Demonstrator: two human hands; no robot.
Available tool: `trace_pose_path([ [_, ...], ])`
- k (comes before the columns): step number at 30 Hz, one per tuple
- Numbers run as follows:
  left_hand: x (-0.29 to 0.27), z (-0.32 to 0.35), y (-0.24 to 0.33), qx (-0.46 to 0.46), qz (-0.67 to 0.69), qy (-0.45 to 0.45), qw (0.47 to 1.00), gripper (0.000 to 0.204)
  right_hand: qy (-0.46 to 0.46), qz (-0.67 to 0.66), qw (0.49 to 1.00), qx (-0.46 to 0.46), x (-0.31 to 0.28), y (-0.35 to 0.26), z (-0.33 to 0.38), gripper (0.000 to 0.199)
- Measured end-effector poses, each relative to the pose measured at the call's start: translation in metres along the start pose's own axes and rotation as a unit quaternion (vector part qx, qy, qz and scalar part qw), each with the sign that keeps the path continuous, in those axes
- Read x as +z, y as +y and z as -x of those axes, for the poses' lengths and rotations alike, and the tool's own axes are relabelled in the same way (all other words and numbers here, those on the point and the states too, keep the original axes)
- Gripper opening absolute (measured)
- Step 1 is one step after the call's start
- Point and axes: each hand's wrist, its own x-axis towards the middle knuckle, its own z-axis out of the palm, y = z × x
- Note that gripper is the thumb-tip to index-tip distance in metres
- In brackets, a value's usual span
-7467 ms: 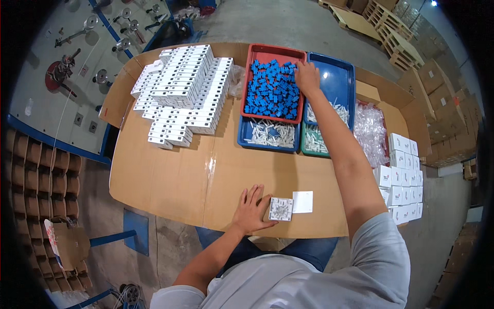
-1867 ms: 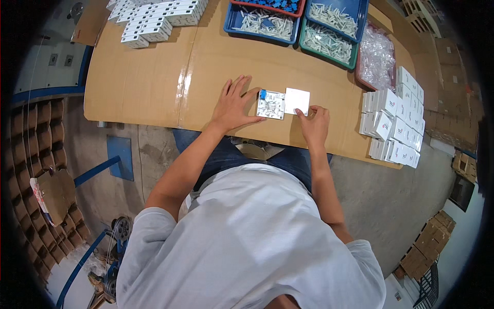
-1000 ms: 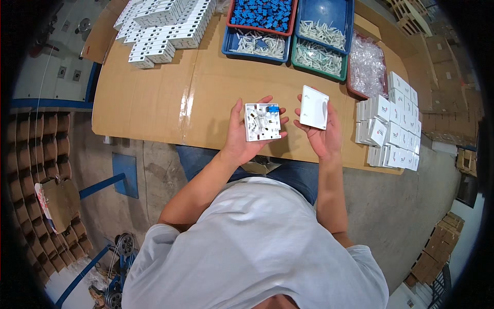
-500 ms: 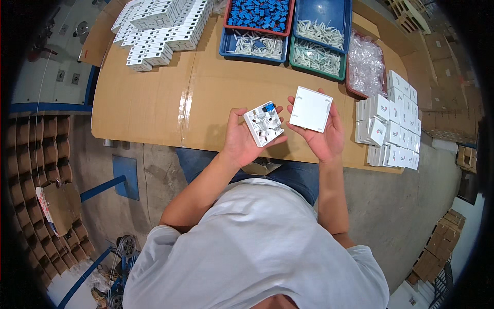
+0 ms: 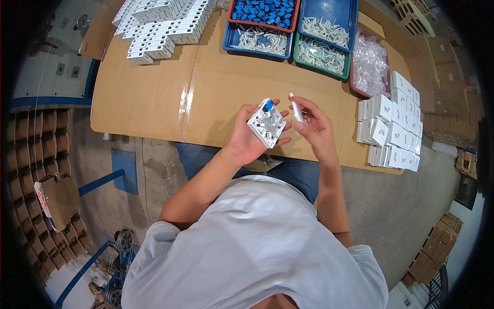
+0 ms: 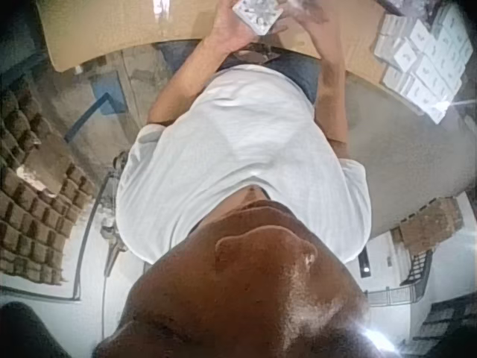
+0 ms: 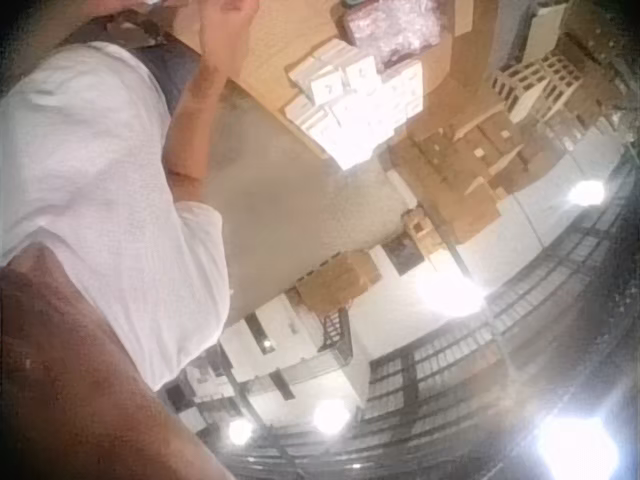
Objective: The recorder assembles small electronic modules by placing components onto mounts and packing them into boxes.
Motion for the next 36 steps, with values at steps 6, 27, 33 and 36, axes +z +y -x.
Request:
trace_pose_path([
  [6, 0.008, -0.004, -0.009, 0.059, -0.053, 0.039, 0.996, 0.049, 0.028, 0.248, 0.962, -0.109, 0.030, -0.006, 0.003, 0.055],
  [27, 0.013, 0.004, -0.014, 0.053, -0.105, 0.135, 0.984, 0.046, 0.028, 0.262, 0.949, -0.171, 0.047, 0.011, 0.004, 0.067],
  [33, 0.014, 0.001, -0.016, 0.060, -0.102, 0.143, 0.983, 0.045, 0.040, 0.253, 0.954, -0.158, 0.050, 0.012, 0.003, 0.069],
  [36, 0.006, 0.000, -0.016, 0.061, -0.094, 0.109, 0.988, 0.051, 0.035, 0.256, 0.953, -0.155, 0.051, 0.013, 0.003, 0.068],
])
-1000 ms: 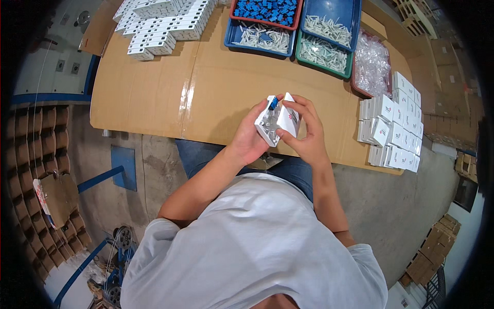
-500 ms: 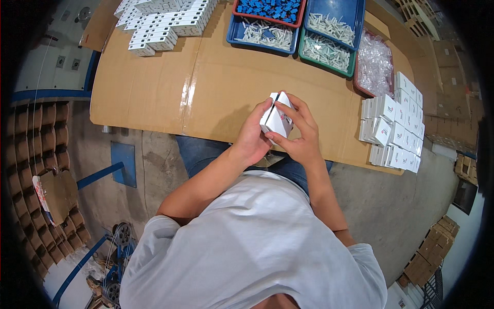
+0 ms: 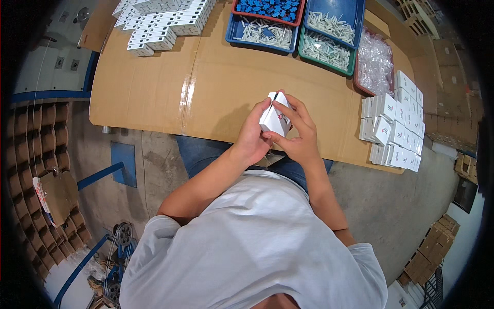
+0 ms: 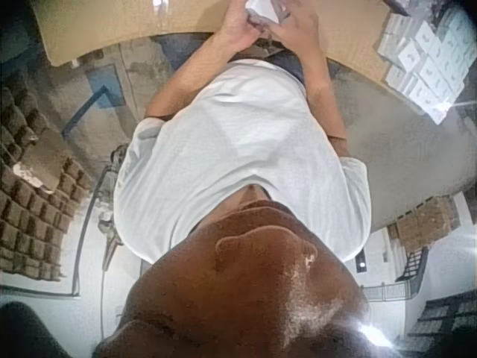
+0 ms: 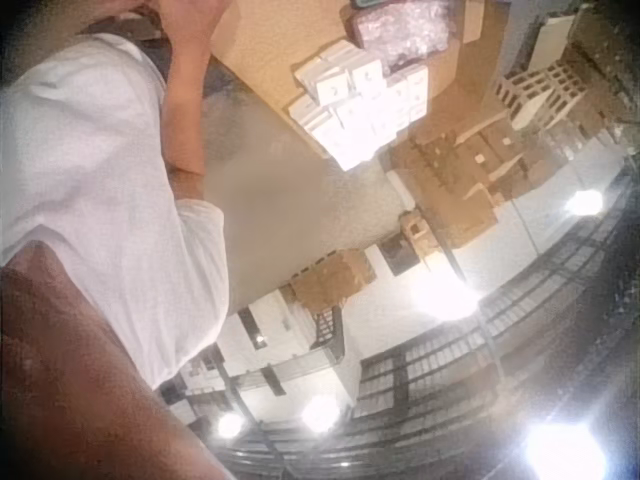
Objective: The recorder assembles small electronic modules by placing components onto mounts and packing them into boxes.
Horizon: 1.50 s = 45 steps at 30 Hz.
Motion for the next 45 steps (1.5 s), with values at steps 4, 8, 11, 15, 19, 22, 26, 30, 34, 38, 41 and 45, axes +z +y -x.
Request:
trace_pose_path([
  [4, 0.010, 0.004, 0.004, 0.008, -0.005, -0.020, 1.000, 0.052, 0.001, 0.005, 1.000, 0.002, 0.001, 0.000, 0.000, 0.067],
  [8, 0.007, 0.002, 0.003, 0.011, 0.007, -0.017, 1.000, 0.052, -0.006, 0.024, 1.000, -0.004, 0.003, 0.000, 0.000, 0.066],
  [11, 0.010, 0.004, 0.006, 0.000, 0.022, 0.002, 1.000, 0.052, -0.002, 0.035, 0.999, -0.001, 0.004, 0.001, 0.001, 0.067],
  [15, -0.006, 0.002, 0.003, -0.017, 0.066, -0.042, 0.997, 0.051, -0.003, 0.051, 0.999, 0.003, 0.002, 0.000, -0.005, 0.066],
  [19, 0.019, 0.007, 0.004, 0.056, 0.040, 0.029, 0.997, 0.050, -0.026, -0.004, 0.997, 0.079, -0.001, -0.003, -0.009, 0.061],
  [22, 0.008, -0.003, 0.004, 0.054, 0.019, -0.003, 0.998, 0.053, -0.033, 0.062, 0.996, 0.054, -0.002, 0.002, -0.012, 0.054],
  [26, -0.002, -0.005, 0.011, -0.011, 0.052, -0.007, 0.999, 0.057, -0.081, -0.007, 0.994, 0.066, -0.012, 0.007, -0.014, 0.055],
  [30, 0.002, 0.001, 0.023, -0.064, 0.075, -0.030, 0.995, 0.062, -0.195, -0.048, 0.978, 0.061, -0.038, -0.013, -0.024, 0.059],
  [34, 0.005, 0.004, 0.029, -0.107, 0.091, -0.045, 0.989, 0.069, -0.200, -0.001, 0.980, -0.002, -0.046, -0.023, -0.024, 0.058],
  [38, 0.003, 0.003, 0.028, -0.108, 0.088, -0.024, 0.990, 0.079, -0.189, 0.088, 0.977, -0.045, -0.046, -0.020, -0.021, 0.057],
  [41, 0.012, 0.008, 0.023, -0.041, 0.083, -0.020, 0.996, 0.081, -0.113, 0.096, 0.988, -0.044, -0.039, -0.023, -0.020, 0.054],
  [45, 0.021, 0.010, -0.004, 0.122, -0.018, 0.032, 0.992, 0.078, -0.018, 0.144, 0.989, -0.034, -0.024, -0.025, -0.021, 0.051],
])
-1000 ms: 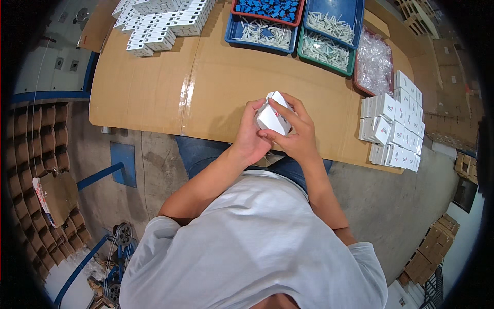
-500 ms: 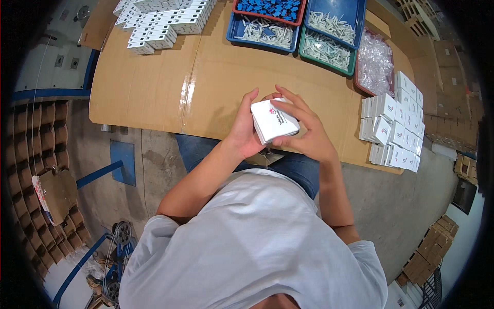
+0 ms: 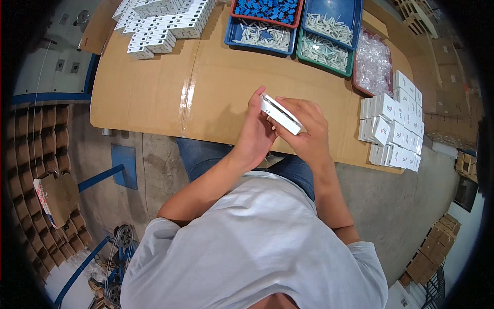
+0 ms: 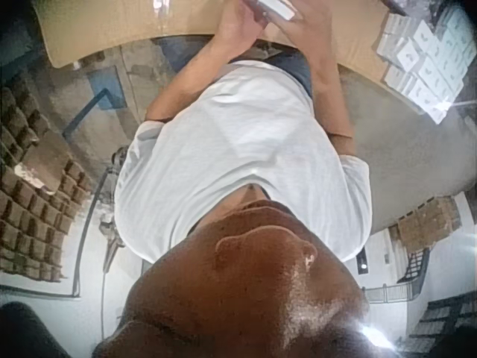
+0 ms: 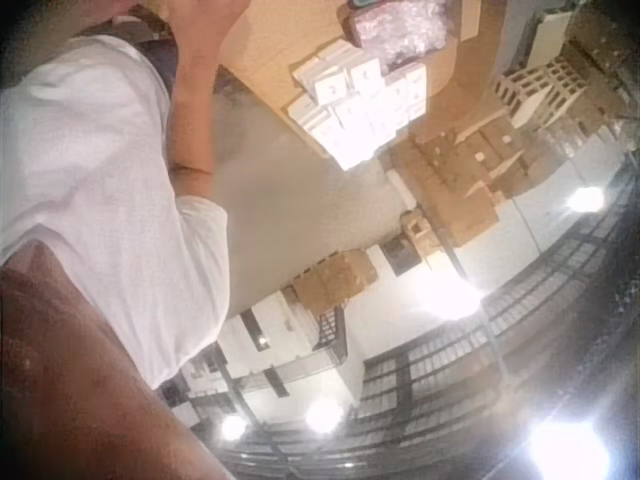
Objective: The recorder assembles small electronic modules by placing components onto mounts and packing them into boxes.
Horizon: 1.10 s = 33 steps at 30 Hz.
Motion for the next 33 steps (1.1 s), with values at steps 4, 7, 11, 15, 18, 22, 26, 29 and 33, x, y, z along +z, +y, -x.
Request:
trace_pose_path([
  [4, 0.009, 0.005, 0.008, 0.038, -0.069, -0.004, 0.997, 0.078, -0.058, -0.024, 0.998, 0.018, -0.011, -0.009, -0.006, 0.056],
  [7, 0.010, 0.006, 0.019, -0.002, -0.069, -0.047, 0.997, 0.082, -0.096, -0.205, 0.972, 0.069, -0.013, -0.007, -0.008, 0.070],
  [11, 0.002, 0.003, 0.016, -0.054, -0.068, -0.061, 0.994, 0.086, -0.139, -0.170, 0.975, 0.015, -0.015, 0.011, -0.008, 0.080],
  [15, 0.011, 0.007, 0.021, -0.082, -0.061, -0.065, 0.993, 0.087, -0.147, -0.195, 0.968, 0.047, -0.016, 0.010, -0.006, 0.079],
  [18, 0.015, 0.007, 0.018, -0.094, -0.023, -0.031, 0.995, 0.086, -0.155, -0.322, 0.918, 0.170, -0.014, -0.003, -0.004, 0.082],
  [22, 0.000, 0.002, 0.016, -0.100, -0.015, -0.074, 0.992, 0.080, -0.139, -0.281, 0.943, 0.108, -0.007, 0.003, -0.003, 0.078],
  [26, 0.002, 0.001, 0.016, -0.127, -0.009, -0.028, 0.991, 0.077, -0.118, -0.259, 0.957, 0.055, 0.000, 0.018, -0.001, 0.066],
  [29, 0.006, 0.003, 0.017, -0.135, 0.012, -0.028, 0.990, 0.077, -0.112, -0.227, 0.966, 0.046, -0.001, 0.015, -0.003, 0.058],
  [33, -0.003, 0.004, 0.011, -0.118, 0.046, -0.049, 0.991, 0.076, -0.107, -0.216, 0.968, 0.071, 0.005, 0.009, -0.003, 0.050],
])
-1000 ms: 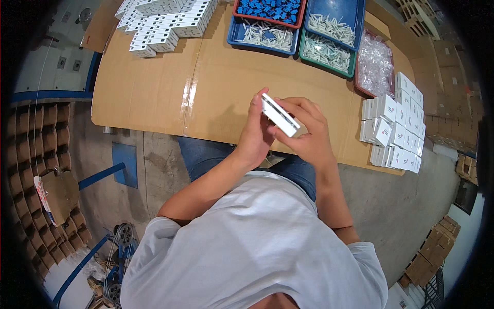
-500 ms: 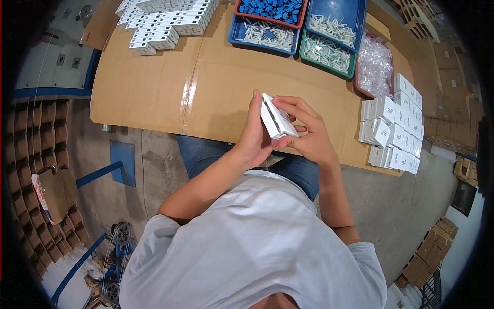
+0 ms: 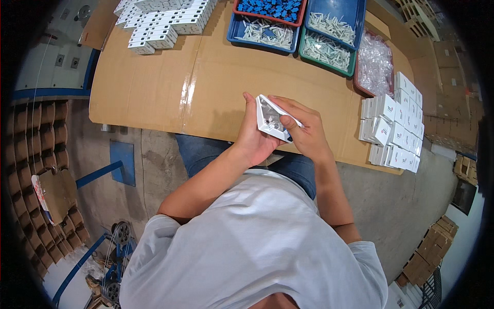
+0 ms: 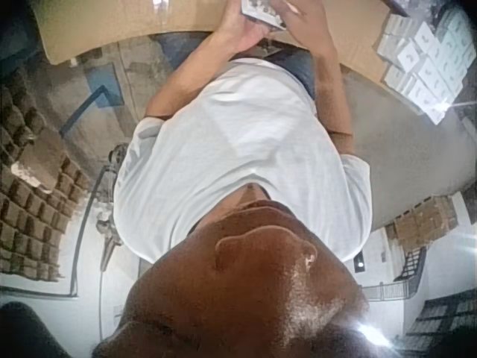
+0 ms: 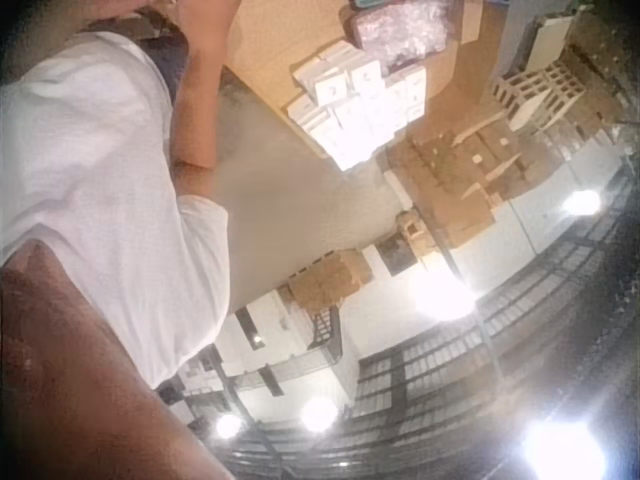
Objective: The recorder assembles small electronic modules by placing components onto mounts and packing them into boxes.
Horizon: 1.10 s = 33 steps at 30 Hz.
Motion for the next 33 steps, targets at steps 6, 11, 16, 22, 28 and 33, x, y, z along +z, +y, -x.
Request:
trace_pose_path([
  [6, -0.009, -0.008, 0.000, -0.032, 0.032, 0.022, 0.999, 0.065, 0.044, -0.028, 0.999, 0.013, 0.008, 0.007, -0.002, 0.035],
  [11, -0.014, -0.011, -0.002, -0.034, 0.030, 0.016, 0.999, 0.071, 0.023, -0.033, 0.995, 0.088, 0.010, 0.005, -0.001, 0.037],
  [16, -0.024, -0.014, -0.007, -0.041, 0.021, 0.010, 0.999, 0.071, 0.003, -0.026, 0.991, 0.128, 0.007, 0.008, 0.001, 0.037],
  [22, -0.027, -0.015, -0.008, -0.051, 0.029, -0.002, 0.998, 0.073, -0.006, -0.047, 0.990, 0.131, 0.007, 0.014, 0.003, 0.037],
  [28, -0.026, -0.015, -0.006, -0.055, 0.008, 0.004, 0.998, 0.073, -0.009, -0.041, 0.994, 0.103, 0.009, 0.018, 0.005, 0.039],
  [33, -0.038, -0.019, -0.012, -0.056, 0.027, 0.015, 0.998, 0.066, -0.024, -0.095, 0.984, 0.151, 0.005, 0.021, 0.007, 0.038],
])
